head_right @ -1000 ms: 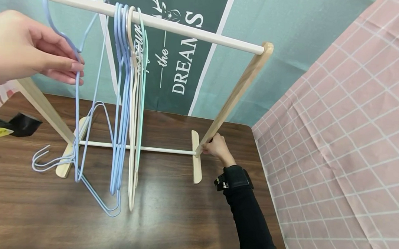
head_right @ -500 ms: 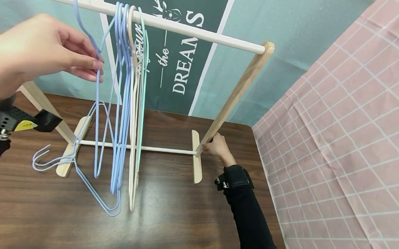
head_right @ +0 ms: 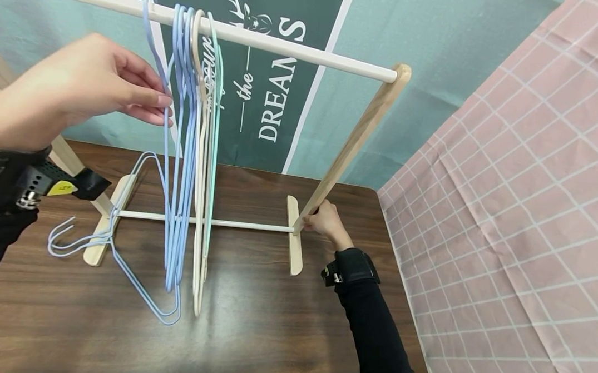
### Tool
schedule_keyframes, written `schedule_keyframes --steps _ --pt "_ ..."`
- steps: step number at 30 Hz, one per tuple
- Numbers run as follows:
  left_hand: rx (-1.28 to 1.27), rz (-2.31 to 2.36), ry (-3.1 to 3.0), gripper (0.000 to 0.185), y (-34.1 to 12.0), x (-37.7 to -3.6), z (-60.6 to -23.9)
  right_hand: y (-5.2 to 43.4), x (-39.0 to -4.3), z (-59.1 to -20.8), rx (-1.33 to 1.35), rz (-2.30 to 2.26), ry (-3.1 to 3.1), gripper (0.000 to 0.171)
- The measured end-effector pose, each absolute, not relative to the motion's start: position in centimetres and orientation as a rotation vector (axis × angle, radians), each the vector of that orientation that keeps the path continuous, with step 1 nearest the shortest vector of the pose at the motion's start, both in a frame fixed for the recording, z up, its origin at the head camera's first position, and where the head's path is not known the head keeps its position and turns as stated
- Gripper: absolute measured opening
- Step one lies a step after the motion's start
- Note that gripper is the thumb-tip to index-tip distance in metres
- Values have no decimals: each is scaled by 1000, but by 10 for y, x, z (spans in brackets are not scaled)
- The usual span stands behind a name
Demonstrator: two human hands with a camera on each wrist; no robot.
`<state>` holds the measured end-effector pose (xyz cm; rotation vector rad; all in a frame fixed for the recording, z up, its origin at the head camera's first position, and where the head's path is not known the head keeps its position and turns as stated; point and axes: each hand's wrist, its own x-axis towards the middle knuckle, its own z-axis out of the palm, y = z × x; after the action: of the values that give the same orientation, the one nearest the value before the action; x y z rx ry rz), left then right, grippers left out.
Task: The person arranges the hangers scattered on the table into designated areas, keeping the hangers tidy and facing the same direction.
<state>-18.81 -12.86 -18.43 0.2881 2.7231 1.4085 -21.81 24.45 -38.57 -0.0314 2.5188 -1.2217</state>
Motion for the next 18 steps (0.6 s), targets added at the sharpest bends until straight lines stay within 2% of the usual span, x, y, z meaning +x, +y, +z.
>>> schedule_keyframes --steps 18 --pt "240 1474 2629 28 -120 -189 -187 246 -219 -385 -30 -1225 2510 38"
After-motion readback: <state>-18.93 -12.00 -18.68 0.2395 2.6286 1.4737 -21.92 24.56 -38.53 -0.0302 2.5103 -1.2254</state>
